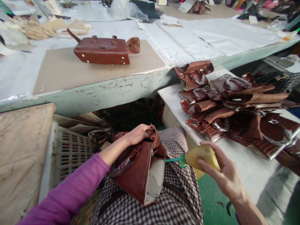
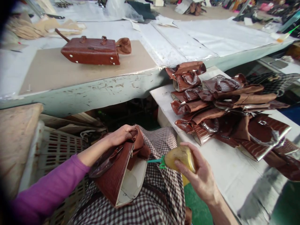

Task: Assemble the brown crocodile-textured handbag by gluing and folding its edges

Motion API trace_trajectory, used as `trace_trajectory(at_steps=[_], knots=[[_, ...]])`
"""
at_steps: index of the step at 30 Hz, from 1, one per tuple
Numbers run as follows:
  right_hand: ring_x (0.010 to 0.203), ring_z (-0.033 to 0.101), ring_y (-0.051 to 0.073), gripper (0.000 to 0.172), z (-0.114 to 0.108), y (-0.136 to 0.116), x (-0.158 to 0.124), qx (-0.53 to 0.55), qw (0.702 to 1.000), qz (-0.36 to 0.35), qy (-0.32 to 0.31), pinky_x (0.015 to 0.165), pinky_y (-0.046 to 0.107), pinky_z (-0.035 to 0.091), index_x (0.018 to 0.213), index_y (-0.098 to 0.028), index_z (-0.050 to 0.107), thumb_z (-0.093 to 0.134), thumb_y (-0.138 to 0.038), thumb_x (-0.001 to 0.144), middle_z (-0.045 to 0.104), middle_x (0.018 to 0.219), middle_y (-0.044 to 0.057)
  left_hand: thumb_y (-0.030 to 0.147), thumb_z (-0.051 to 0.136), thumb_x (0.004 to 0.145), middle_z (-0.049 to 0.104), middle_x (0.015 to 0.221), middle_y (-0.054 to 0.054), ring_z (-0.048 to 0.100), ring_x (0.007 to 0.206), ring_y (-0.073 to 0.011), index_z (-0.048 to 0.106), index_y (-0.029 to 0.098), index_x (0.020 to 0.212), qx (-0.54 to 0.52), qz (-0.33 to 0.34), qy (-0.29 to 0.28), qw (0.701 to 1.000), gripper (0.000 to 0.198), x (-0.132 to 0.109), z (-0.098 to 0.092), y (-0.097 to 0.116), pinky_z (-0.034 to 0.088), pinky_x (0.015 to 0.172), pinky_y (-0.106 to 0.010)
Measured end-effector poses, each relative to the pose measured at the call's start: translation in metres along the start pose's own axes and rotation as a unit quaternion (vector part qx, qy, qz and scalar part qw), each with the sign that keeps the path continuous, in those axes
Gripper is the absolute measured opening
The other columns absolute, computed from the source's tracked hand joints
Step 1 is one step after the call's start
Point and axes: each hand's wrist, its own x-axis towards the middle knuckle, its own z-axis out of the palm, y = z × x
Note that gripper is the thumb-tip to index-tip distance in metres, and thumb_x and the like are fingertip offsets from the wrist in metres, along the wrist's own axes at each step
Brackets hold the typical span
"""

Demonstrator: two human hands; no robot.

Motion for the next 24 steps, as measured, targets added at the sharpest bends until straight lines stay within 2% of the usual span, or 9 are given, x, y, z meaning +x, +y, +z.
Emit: trace_trajectory(at_steps=[8, 15, 21, 24], knots=[[0.08, 0.064, 0.016, 0.047, -0.001, 0.001, 0.003, -0.008, 0.998, -0.037, -0.047, 0.07, 0.021, 0.055, 0.124, -0.029, 0.053, 0.069, -0.047, 0.083, 0.067, 0.098, 0.001, 0.04, 0.062, 0.09, 0.048, 0.062, 0.006, 0.046, 0.054, -0.0094, 0.051, 0.016, 0.065, 0.001, 0.017, -0.013, 1.0, 0.036, 0.002, 0.001, -0.001, 0.039, 0.053, -0.023], [0.082, 0.066, 0.014, 0.048, -0.002, -0.003, -0.006, 0.06, 0.991, -0.016, -0.119, 0.073, 0.016, 0.055, 0.128, -0.031, 0.05, 0.069, -0.042, 0.085, 0.067, 0.098, -0.002, 0.04, 0.06, 0.091, 0.049, 0.063, 0.006, 0.044, 0.052, -0.0089, 0.052, 0.015, 0.066, 0.0, 0.015, -0.013, 1.0, 0.036, 0.002, 0.003, -0.002, 0.038, 0.052, -0.023], [0.085, 0.066, 0.015, 0.047, -0.002, -0.008, -0.019, 0.083, 0.985, -0.006, -0.151, 0.075, 0.018, 0.055, 0.127, -0.029, 0.05, 0.069, -0.041, 0.085, 0.067, 0.101, 0.0, 0.038, 0.062, 0.091, 0.047, 0.061, 0.007, 0.045, 0.052, -0.0086, 0.051, 0.015, 0.065, 0.007, 0.011, -0.014, 1.0, 0.035, 0.003, 0.003, -0.004, 0.039, 0.052, -0.023], [0.085, 0.067, 0.016, 0.048, -0.002, -0.006, -0.019, 0.084, 0.986, -0.002, -0.144, 0.074, 0.02, 0.056, 0.127, -0.027, 0.05, 0.069, -0.042, 0.085, 0.067, 0.101, 0.001, 0.037, 0.062, 0.091, 0.047, 0.061, 0.006, 0.045, 0.052, -0.0085, 0.052, 0.015, 0.066, 0.006, 0.013, -0.016, 1.0, 0.035, 0.003, 0.004, -0.005, 0.039, 0.051, -0.022]])
